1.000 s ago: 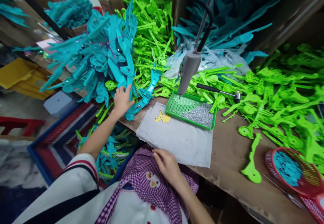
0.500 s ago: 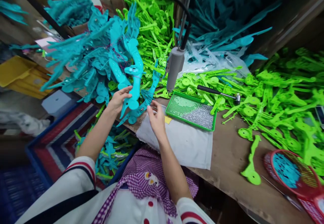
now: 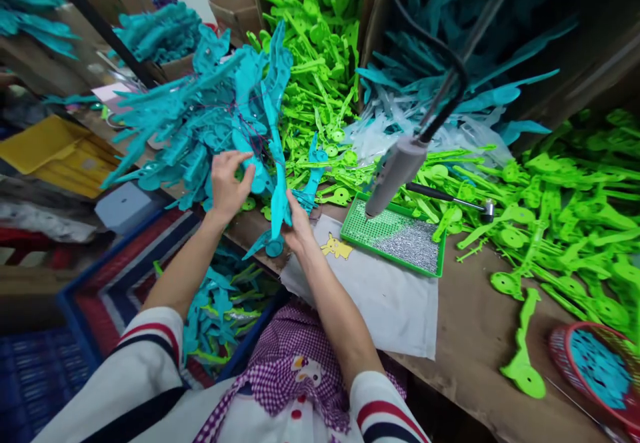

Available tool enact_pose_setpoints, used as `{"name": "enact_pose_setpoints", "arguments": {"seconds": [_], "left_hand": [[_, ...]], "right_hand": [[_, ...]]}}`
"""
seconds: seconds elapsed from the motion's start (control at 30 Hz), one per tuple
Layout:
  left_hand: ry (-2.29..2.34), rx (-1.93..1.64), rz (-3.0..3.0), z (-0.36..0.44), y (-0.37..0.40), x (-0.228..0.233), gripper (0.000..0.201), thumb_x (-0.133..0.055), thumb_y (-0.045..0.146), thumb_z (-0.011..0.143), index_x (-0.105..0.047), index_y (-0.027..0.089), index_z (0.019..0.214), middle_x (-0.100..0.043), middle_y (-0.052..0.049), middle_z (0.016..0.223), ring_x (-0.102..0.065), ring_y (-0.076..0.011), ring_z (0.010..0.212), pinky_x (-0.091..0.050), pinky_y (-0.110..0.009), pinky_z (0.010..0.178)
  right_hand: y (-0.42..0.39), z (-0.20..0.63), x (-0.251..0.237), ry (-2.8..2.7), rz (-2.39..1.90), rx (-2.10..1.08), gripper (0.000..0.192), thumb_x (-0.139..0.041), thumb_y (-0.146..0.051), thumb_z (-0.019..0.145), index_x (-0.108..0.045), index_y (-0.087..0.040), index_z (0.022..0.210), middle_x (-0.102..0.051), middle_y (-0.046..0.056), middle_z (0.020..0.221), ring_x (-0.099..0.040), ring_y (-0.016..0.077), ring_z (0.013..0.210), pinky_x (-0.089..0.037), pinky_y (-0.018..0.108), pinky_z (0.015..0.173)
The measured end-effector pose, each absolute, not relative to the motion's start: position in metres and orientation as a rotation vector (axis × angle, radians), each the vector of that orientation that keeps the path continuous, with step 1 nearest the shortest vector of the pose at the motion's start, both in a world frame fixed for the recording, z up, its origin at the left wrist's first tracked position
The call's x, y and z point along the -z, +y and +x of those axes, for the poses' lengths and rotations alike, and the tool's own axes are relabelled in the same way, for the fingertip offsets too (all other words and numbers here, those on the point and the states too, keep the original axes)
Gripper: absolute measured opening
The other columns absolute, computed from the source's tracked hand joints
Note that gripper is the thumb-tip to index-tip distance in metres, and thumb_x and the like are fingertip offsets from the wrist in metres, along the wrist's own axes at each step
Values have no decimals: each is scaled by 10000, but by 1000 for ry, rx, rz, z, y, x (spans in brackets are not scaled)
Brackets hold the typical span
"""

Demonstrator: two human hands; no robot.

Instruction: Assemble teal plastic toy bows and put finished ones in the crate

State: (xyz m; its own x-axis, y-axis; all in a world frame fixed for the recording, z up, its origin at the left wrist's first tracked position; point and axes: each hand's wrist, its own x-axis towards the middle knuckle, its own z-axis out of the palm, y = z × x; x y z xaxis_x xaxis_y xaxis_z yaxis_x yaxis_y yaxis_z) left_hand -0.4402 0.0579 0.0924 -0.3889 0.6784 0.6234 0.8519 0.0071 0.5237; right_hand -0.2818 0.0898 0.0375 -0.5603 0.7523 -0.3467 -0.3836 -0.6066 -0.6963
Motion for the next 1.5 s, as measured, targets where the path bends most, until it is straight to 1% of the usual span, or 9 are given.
{"name": "enact_pose_setpoints", "arguments": {"seconds": [0.17, 0.27, 0.4, 0.6, 0.73, 0.83, 1.17, 1.3, 1.5], "left_hand": [[-2030, 1042, -1697, -489, 151, -133, 351, -616, 388, 916, -651, 165, 1186, -589, -136, 1297, -436, -336, 1335, -267, -512, 1152], [-2063, 936, -1759, -511, 198, -144, 416, -598, 417, 905, -618, 99, 1171, -600, -183, 1259, -398, -391, 1363, -166, -605, 1157], [-2295, 735, -1606, -521, 219, -148, 304, -442, 374, 955, -642, 190, 1090, -668, -126, 1151, -412, -344, 1334, -164, -549, 1150], [-2448, 750, -1398, -519, 217, -155, 465, -382, 587, 968, -635, 231, 1127, -677, -37, 1111, -353, -248, 1249, -174, -454, 1080], [-2484, 647, -1352, -510, 209, -164, 311, -362, 407, 1050, -597, 244, 1174, -617, 7, 1181, -311, -187, 1173, -140, -433, 1075], [-2371, 651, -1383, -499, 190, -166, 239, -421, 269, 1041, -573, 239, 1223, -568, -11, 1261, -329, -197, 1198, -179, -431, 1071], [-2063, 352, -2125, -471, 122, -100, 239, -639, 163, 805, -690, 229, 1029, -667, -125, 1162, -502, -356, 1201, -301, -556, 957], [-2020, 417, -2105, -479, 123, -83, 162, -559, 164, 873, -707, 217, 912, -709, -142, 1060, -533, -344, 1188, -280, -587, 976], [-1970, 760, -1995, -492, 117, -76, 216, -511, 328, 983, -719, 270, 986, -736, -66, 1136, -616, -286, 1145, -259, -551, 1026]], "right_hand": [[77, -288, -41, -649, -860, -2219, 336, -769, -483, 744, -588, -229, 868, -672, -36, 697, -654, 152, 665, -558, 275, 589], [72, -288, -38, -647, -794, -2230, 344, -797, -447, 730, -592, -231, 902, -669, -48, 699, -667, 158, 698, -558, 274, 620], [80, -280, -32, -403, -692, -2314, 266, -799, -353, 761, -601, -236, 895, -667, -74, 703, -619, 116, 611, -541, 250, 604], [83, -275, -11, -34, -448, -2523, 66, -586, -260, 942, -641, -228, 957, -520, -83, 572, -421, 81, 449, -381, 200, 413], [80, -283, 2, 29, -311, -2535, 215, -509, -161, 953, -634, -263, 1096, -424, -108, 569, -307, 58, 418, -350, 162, 436], [86, -290, 3, 4, -277, -2566, 154, -516, -244, 977, -632, -247, 1077, -365, -117, 552, -253, 55, 406, -325, 157, 432], [105, -300, -14, -206, -525, -2521, 186, -590, -380, 951, -609, -219, 858, -366, -106, 493, -319, 61, 400, -308, 158, 358], [105, -292, -11, -237, -598, -2448, 220, -638, -408, 916, -593, -219, 813, -368, -108, 475, -331, 62, 385, -300, 166, 333], [120, -284, -11, -221, -505, -2391, 203, -598, -408, 941, -596, -221, 862, -339, -124, 462, -306, 52, 356, -290, 151, 328]]}}
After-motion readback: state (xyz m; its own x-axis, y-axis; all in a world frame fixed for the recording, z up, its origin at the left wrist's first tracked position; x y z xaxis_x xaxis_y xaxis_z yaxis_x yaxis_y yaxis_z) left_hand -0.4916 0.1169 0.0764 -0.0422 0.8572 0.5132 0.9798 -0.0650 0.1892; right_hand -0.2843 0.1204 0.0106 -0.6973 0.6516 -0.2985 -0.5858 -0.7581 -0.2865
